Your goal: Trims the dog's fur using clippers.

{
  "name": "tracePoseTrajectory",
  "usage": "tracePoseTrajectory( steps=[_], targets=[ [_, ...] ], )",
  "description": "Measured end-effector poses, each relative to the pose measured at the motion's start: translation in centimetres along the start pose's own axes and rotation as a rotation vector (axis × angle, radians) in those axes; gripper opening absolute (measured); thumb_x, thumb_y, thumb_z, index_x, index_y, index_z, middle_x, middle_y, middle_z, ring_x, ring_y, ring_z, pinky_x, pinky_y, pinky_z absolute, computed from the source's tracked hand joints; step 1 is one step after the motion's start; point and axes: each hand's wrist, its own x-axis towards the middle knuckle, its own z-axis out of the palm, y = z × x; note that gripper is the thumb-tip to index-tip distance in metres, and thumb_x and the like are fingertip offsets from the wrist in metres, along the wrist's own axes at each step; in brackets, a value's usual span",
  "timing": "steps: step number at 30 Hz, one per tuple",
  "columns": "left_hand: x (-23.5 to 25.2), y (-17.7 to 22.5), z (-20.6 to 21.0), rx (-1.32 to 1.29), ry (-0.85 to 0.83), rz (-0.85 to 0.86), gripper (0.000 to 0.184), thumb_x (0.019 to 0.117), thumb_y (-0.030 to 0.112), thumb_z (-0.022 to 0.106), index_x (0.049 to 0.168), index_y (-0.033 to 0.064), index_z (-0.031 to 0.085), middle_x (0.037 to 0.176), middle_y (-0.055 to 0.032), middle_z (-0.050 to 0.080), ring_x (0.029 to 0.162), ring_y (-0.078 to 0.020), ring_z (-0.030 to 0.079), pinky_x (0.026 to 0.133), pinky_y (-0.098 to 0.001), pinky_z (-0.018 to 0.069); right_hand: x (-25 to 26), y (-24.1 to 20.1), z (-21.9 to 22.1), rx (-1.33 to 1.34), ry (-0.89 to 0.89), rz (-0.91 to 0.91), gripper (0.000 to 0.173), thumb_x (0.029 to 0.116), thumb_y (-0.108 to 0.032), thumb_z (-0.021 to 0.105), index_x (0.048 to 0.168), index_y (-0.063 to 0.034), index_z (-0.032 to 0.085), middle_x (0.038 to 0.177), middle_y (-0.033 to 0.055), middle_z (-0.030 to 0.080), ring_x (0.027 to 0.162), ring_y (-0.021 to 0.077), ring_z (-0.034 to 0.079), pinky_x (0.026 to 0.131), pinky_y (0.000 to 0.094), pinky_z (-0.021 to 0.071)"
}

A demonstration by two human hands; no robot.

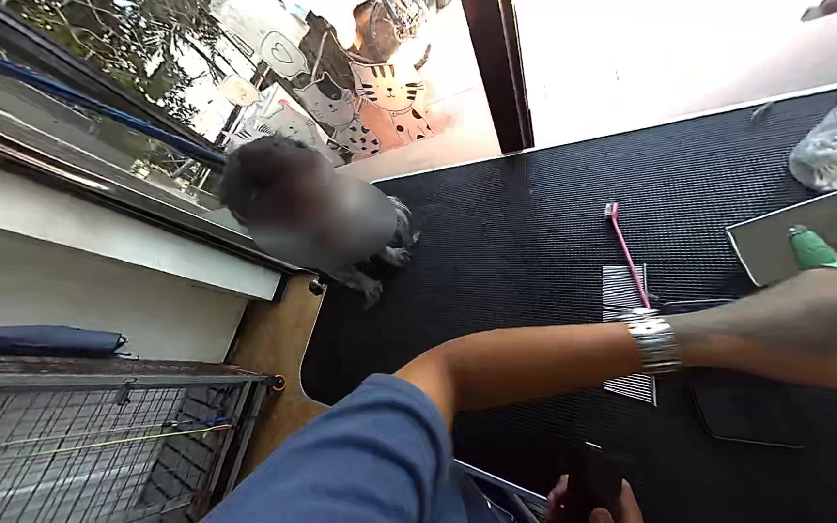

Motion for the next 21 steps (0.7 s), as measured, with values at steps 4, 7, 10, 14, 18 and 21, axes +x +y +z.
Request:
tracePoseTrajectory(
  steps=[4, 7, 10, 14, 18, 21],
  targets=[
    [-15.8, 0.9, -9.9, -0.045, 0.012, 0.007, 0.016, 0.0949, -0.004, 0.059, 0.106, -0.0101, 0.068, 0.090, -0.0148, 0.070, 0.083, -0.0149, 0.067, 0.077, -0.0309, 0.0560, 0.8, -2.4, 1.4, -0.332, -0.088, -0.063, 0.057, 0.0983, -0.036, 0.064, 0.133, 0.0047, 0.046, 0.113, 0.0033, 0.067, 0.098, 0.0110, 0.070, 0.086, 0.0357, 0.0617],
    [-25.4, 1.4, -12.6, 0.009, 0.088, -0.074, 0.019, 0.0962, -0.003, 0.058, 0.112, -0.0069, 0.069, 0.093, -0.0145, 0.072, 0.082, -0.0141, 0.069, 0.076, -0.0298, 0.0573, 3.0, -3.4, 4.7, -0.532, -0.158, -0.153, 0.060, 0.0976, -0.043, 0.064, 0.129, 0.0073, 0.053, 0.105, 0.0045, 0.069, 0.088, 0.0056, 0.070, 0.079, 0.0298, 0.0625],
    [-31.8, 2.0, -14.1, 0.116, 0.180, -0.110, 0.021, 0.0966, -0.003, 0.058, 0.114, -0.0060, 0.069, 0.095, -0.0159, 0.073, 0.085, -0.0168, 0.071, 0.080, -0.0302, 0.0575, 5.0, -3.1, 8.2, -0.776, -0.278, -0.251, 0.059, 0.0957, -0.041, 0.064, 0.125, 0.0100, 0.061, 0.107, 0.0122, 0.071, 0.093, 0.0021, 0.067, 0.084, 0.0229, 0.0568],
    [-37.2, 2.0, -16.0, 0.188, 0.349, -0.125, 0.020, 0.0985, 0.000, 0.058, 0.115, -0.0049, 0.068, 0.099, -0.0145, 0.074, 0.090, -0.0141, 0.072, 0.085, -0.0259, 0.0571, 5.7, -2.2, 12.1, -0.941, -0.454, -0.280, 0.057, 0.0948, -0.039, 0.066, 0.126, 0.0077, 0.064, 0.110, 0.0176, 0.071, 0.098, 0.0142, 0.070, 0.087, 0.0315, 0.0582],
    [-40.2, 1.1, -16.8, 0.188, 0.368, -0.134, 0.020, 0.0994, 0.002, 0.058, 0.115, -0.0032, 0.069, 0.101, -0.0133, 0.075, 0.092, -0.0143, 0.073, 0.087, -0.0263, 0.0572, 5.8, -0.8, 14.9, -1.002, -0.485, -0.274, 0.055, 0.0947, -0.040, 0.067, 0.127, 0.0036, 0.065, 0.108, 0.0137, 0.072, 0.097, 0.0141, 0.070, 0.086, 0.0325, 0.0590],
    [-41.5, 0.6, -18.2, 0.176, 0.309, -0.170, 0.021, 0.0993, 0.004, 0.058, 0.115, -0.0012, 0.070, 0.096, -0.0126, 0.075, 0.087, -0.0156, 0.072, 0.082, -0.0291, 0.0579, 5.9, 0.2, 16.3, -1.037, -0.477, -0.303, 0.053, 0.0942, -0.042, 0.066, 0.126, -0.0006, 0.067, 0.107, 0.0091, 0.072, 0.096, 0.0117, 0.070, 0.085, 0.0320, 0.0592]
  ],
)
